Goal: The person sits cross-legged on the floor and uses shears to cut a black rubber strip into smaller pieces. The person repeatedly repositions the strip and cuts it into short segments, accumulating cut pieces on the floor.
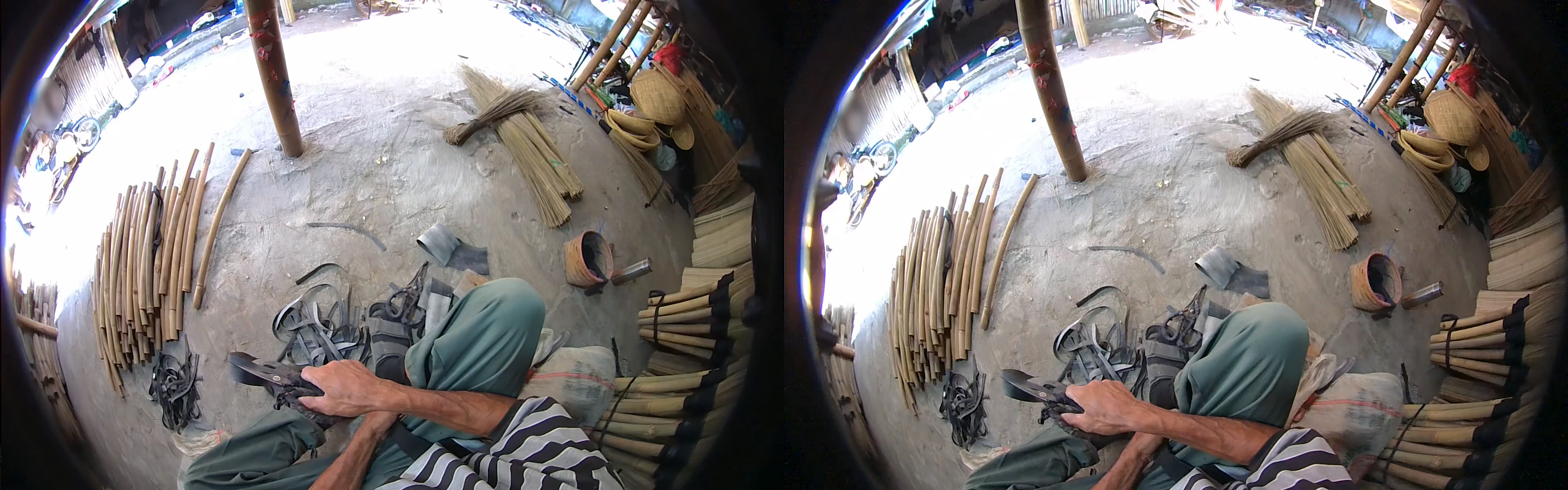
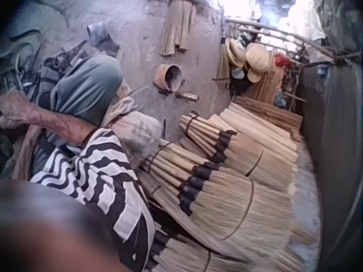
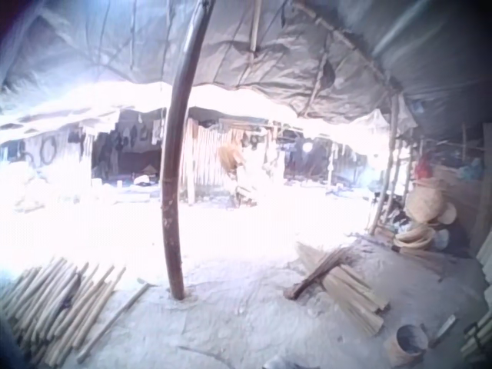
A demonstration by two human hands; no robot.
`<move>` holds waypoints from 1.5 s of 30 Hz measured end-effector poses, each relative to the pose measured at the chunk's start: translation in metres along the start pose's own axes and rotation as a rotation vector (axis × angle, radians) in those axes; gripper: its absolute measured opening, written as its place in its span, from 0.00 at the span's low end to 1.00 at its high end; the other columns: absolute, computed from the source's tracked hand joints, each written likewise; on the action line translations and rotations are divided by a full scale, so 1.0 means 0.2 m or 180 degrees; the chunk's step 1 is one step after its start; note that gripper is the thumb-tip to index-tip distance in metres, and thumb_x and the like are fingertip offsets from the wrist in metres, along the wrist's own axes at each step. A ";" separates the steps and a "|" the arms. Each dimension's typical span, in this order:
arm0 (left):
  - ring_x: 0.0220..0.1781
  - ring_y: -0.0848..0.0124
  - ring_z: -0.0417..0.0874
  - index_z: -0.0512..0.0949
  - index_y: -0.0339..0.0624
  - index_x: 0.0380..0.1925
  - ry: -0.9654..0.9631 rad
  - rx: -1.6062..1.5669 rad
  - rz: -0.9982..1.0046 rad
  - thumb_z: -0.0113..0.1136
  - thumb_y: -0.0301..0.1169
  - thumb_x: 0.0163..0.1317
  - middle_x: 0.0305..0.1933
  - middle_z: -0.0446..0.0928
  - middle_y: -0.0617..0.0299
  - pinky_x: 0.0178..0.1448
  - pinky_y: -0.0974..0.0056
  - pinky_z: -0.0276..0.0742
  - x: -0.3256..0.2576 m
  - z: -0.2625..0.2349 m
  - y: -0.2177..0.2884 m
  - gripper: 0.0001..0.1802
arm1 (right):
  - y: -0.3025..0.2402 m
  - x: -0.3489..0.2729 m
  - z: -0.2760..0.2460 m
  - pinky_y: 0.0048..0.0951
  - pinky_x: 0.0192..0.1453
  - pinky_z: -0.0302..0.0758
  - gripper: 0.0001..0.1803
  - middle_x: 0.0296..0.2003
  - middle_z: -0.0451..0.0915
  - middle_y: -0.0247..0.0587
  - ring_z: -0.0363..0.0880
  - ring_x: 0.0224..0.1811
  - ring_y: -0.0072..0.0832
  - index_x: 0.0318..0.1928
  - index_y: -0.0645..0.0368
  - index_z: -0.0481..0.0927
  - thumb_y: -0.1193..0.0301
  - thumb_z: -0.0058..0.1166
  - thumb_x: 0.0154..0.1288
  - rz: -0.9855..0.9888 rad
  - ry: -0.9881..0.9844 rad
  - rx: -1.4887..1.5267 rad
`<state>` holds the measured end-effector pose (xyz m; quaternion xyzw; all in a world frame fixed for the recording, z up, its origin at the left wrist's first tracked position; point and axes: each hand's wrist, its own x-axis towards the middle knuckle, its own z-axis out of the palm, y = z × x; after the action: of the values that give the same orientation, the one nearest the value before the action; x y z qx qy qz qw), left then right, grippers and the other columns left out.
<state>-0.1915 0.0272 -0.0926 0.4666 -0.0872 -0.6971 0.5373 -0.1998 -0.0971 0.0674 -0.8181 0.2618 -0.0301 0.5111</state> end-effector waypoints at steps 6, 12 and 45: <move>0.43 0.74 0.77 0.77 0.51 0.43 0.0293 -0.1355 0.0106 0.57 0.39 0.77 0.39 0.74 0.68 0.51 0.62 0.78 0.13 -0.09 0.07 0.07 | 0.02 -0.01 0.00 0.60 0.47 0.79 0.28 0.33 0.85 0.65 0.85 0.40 0.66 0.43 0.65 0.78 0.47 0.59 0.70 0.0074 0.0172 -0.0073; 0.41 0.72 0.79 0.78 0.49 0.45 -0.0196 -0.0326 0.0177 0.59 0.39 0.75 0.40 0.77 0.67 0.48 0.63 0.79 0.17 -0.12 -0.06 0.09 | 0.04 0.01 0.01 0.60 0.48 0.79 0.27 0.33 0.84 0.65 0.85 0.41 0.65 0.43 0.64 0.77 0.47 0.58 0.71 0.0072 0.0129 -0.0082; 0.59 0.59 0.81 0.79 0.43 0.62 0.0498 -0.1522 0.1215 0.45 0.59 0.79 0.57 0.84 0.55 0.67 0.47 0.72 -0.19 -0.53 1.14 0.33 | -0.08 0.20 0.00 0.56 0.47 0.81 0.22 0.35 0.85 0.62 0.85 0.43 0.61 0.48 0.60 0.80 0.52 0.59 0.73 0.0366 -0.0008 -0.0879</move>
<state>0.0384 0.0064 0.0118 0.3545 0.0348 -0.5465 0.7579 -0.1585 -0.1107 0.0723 -0.8643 0.3093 0.0366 0.3950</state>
